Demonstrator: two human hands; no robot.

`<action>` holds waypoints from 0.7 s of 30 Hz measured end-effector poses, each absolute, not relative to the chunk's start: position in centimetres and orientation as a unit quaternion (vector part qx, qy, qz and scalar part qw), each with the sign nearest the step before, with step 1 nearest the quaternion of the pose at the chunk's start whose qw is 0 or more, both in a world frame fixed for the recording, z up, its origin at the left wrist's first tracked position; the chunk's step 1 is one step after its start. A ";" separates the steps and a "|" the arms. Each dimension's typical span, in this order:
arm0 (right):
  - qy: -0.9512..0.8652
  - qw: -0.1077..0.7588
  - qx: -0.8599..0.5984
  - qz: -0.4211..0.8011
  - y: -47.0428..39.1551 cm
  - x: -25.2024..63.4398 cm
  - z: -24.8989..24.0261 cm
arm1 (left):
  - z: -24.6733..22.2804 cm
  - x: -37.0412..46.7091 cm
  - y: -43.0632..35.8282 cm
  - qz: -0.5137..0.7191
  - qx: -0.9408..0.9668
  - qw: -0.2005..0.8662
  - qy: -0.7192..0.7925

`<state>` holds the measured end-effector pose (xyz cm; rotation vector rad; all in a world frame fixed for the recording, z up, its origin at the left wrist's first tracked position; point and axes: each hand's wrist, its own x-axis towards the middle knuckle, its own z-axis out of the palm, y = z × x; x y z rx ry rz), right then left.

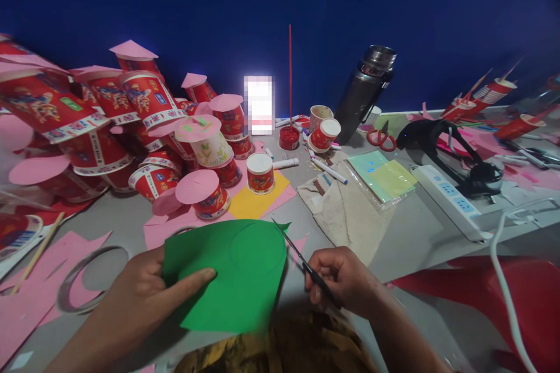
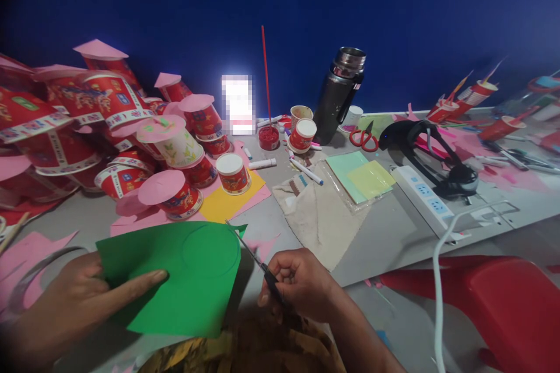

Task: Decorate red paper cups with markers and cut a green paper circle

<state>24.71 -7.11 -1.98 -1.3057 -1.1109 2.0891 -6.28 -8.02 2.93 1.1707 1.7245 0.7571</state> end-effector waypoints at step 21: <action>-0.428 0.197 -0.464 0.750 -7.1 25.1 -2.6 | 4.1 -8.4 -6.4 0.302 0.416 0.520 0.682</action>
